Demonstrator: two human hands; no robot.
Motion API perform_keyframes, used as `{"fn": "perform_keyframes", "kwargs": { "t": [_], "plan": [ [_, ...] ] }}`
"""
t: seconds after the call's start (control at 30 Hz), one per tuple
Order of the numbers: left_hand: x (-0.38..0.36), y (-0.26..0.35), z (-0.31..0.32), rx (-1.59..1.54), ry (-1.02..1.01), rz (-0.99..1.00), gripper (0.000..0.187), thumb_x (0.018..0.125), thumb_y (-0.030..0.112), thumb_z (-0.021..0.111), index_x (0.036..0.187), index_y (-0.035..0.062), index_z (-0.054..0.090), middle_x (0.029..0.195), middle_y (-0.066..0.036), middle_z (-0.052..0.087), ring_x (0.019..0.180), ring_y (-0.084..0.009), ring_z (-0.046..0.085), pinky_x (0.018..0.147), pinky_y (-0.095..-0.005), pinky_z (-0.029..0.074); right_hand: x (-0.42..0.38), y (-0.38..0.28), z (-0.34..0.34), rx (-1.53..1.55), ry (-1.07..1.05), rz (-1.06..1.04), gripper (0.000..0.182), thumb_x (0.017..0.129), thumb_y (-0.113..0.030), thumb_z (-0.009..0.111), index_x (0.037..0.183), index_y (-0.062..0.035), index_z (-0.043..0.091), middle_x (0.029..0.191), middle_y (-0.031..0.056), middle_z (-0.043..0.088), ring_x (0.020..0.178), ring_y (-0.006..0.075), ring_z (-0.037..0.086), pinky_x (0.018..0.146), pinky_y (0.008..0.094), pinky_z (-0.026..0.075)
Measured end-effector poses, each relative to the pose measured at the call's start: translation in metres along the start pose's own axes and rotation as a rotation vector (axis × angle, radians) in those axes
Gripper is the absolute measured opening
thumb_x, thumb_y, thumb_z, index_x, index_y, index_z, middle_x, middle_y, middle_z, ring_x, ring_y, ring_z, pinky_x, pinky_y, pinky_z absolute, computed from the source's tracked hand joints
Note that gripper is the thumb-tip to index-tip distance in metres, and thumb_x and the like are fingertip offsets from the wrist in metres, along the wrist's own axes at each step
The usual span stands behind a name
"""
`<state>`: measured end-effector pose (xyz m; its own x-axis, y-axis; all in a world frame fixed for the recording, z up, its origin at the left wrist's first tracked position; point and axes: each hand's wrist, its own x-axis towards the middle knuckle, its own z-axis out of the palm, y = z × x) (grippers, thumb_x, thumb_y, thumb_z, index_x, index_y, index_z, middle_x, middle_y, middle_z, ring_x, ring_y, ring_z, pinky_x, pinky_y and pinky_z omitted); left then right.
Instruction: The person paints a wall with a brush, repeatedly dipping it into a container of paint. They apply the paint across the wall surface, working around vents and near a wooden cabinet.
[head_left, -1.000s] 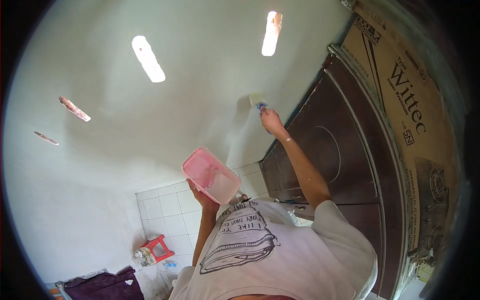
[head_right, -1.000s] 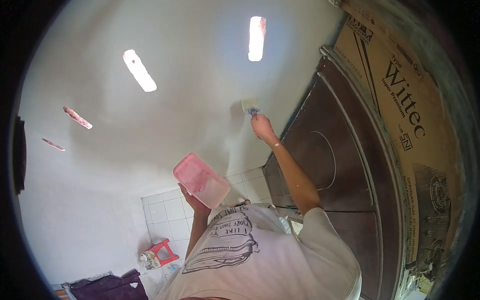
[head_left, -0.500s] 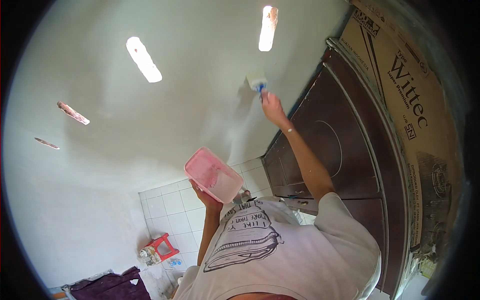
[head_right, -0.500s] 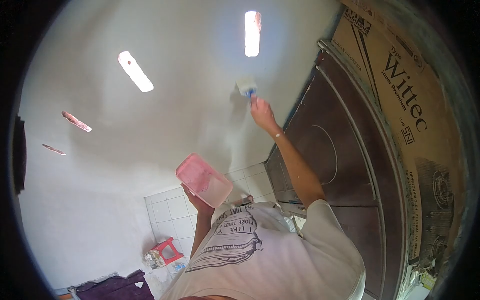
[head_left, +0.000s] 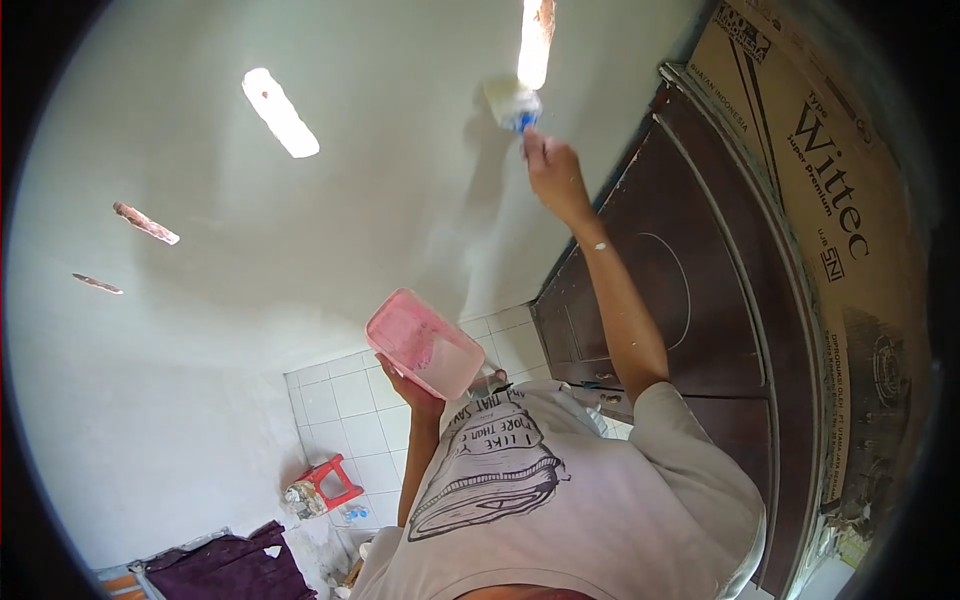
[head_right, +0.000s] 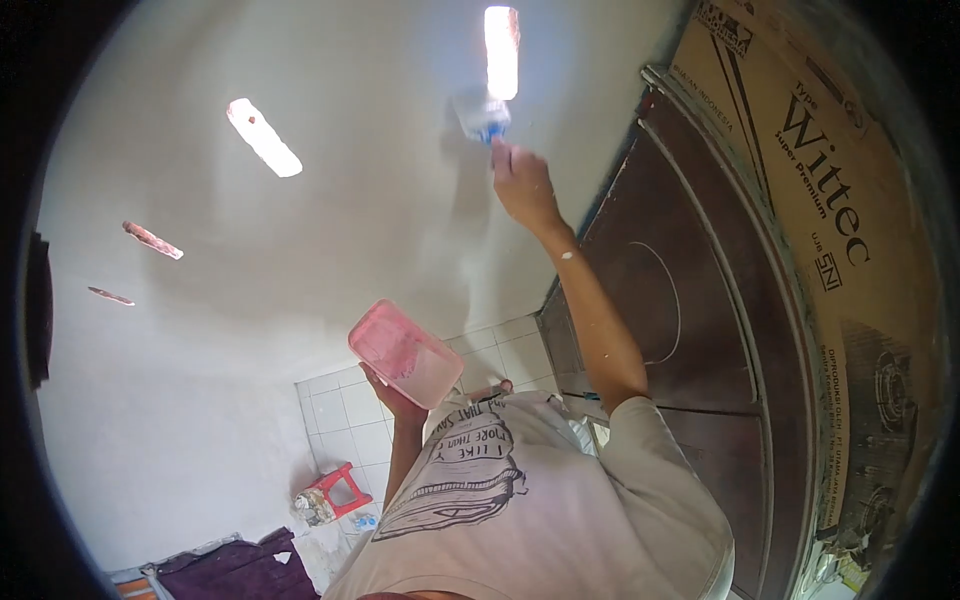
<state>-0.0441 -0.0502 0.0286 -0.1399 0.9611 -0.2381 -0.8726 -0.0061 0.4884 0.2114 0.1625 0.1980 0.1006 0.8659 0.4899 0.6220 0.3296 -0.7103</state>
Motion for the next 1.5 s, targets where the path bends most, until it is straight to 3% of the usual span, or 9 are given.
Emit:
{"fn": "perform_keyframes", "kwargs": {
  "t": [0.17,0.43,0.7,0.8,0.87,1.13,1.33,1.43,1.5],
  "plan": [
    [-0.001,0.002,-0.005,0.037,-0.011,0.080,0.070,0.098,0.068,0.036,0.147,0.0174,0.038,0.140,-0.007,0.049,0.127,-0.0290,0.051,0.104,-0.0469,0.047,-0.057,0.084,0.064,0.122,-0.373,0.595,0.047,0.105,-0.033,0.042,0.077,0.0010,0.060,0.061,0.0170,0.059,0.052,0.0296,0.061,0.051,0.0441,0.048],
    [-0.007,0.003,-0.007,0.018,0.029,0.038,0.070,0.098,0.067,0.036,0.147,0.0169,0.038,0.139,-0.007,0.050,0.127,-0.0290,0.051,0.104,-0.0467,0.047,-0.001,-0.005,-0.005,0.230,-0.206,0.493,0.046,0.105,-0.037,0.046,0.075,-0.0043,0.060,0.053,0.0021,0.052,0.038,0.0112,0.044,0.037,0.0308,0.033],
    [0.006,-0.005,-0.013,0.023,0.053,-0.031,0.074,0.097,0.069,0.037,0.149,0.0163,0.037,0.141,-0.008,0.049,0.128,-0.0301,0.050,0.105,-0.0474,0.046,-0.063,0.093,0.130,-0.108,-0.005,0.185,0.042,0.103,-0.035,0.044,0.091,0.0004,0.063,0.084,0.0261,0.066,0.077,0.0530,0.060,0.074,0.0560,0.050],
    [0.015,0.003,-0.024,-0.006,-0.013,-0.052,0.074,0.097,0.069,0.037,0.149,0.0161,0.037,0.142,-0.009,0.048,0.128,-0.0304,0.050,0.106,-0.0476,0.045,-0.107,0.148,0.165,-0.172,-0.134,0.199,0.041,0.103,-0.034,0.046,0.091,0.0016,0.063,0.078,0.0228,0.067,0.065,0.0438,0.064,0.064,0.0507,0.053],
    [0.020,0.012,-0.029,-0.009,0.002,-0.073,0.075,0.097,0.069,0.038,0.149,0.0161,0.036,0.142,-0.009,0.049,0.128,-0.0304,0.050,0.106,-0.0479,0.045,-0.109,0.132,0.150,0.298,-0.507,0.787,0.043,0.102,-0.034,0.047,0.089,0.0033,0.063,0.068,0.0153,0.066,0.050,0.0255,0.061,0.047,0.0404,0.049],
    [0.025,0.051,-0.022,-0.028,-0.014,-0.053,0.074,0.097,0.068,0.038,0.149,0.0160,0.037,0.141,-0.010,0.049,0.127,-0.0314,0.051,0.105,-0.0490,0.045,0.010,-0.103,0.021,0.386,-0.285,0.483,0.047,0.105,-0.040,0.047,0.083,-0.0004,0.061,0.051,-0.0004,0.045,0.040,0.0073,0.042,0.038,0.0277,0.036],
    [0.032,0.068,-0.034,-0.007,0.027,-0.074,0.073,0.098,0.067,0.038,0.149,0.0158,0.037,0.142,-0.009,0.049,0.128,-0.0314,0.051,0.106,-0.0496,0.045,-0.020,-0.002,0.126,-0.099,0.084,0.104,0.044,0.106,-0.032,0.038,0.086,0.0008,0.060,0.077,0.0285,0.064,0.075,0.0517,0.060,0.071,0.0570,0.049],
    [0.039,0.074,-0.048,0.011,-0.006,-0.051,0.072,0.098,0.067,0.037,0.149,0.0155,0.037,0.142,-0.009,0.049,0.128,-0.0312,0.051,0.106,-0.0493,0.045,-0.082,0.079,0.181,-0.196,0.068,0.060,0.048,0.107,-0.033,0.040,0.078,0.0022,0.055,0.065,0.0235,0.058,0.060,0.0447,0.058,0.057,0.0515,0.047],
    [0.041,0.077,-0.052,0.005,-0.029,-0.049,0.071,0.099,0.066,0.036,0.149,0.0153,0.037,0.142,-0.009,0.049,0.128,-0.0309,0.051,0.106,-0.0490,0.045,-0.102,0.065,0.162,0.037,-0.429,0.801,0.048,0.105,-0.036,0.045,0.077,0.0013,0.058,0.059,0.0144,0.056,0.045,0.0298,0.055,0.046,0.0451,0.044]
  ]
}}
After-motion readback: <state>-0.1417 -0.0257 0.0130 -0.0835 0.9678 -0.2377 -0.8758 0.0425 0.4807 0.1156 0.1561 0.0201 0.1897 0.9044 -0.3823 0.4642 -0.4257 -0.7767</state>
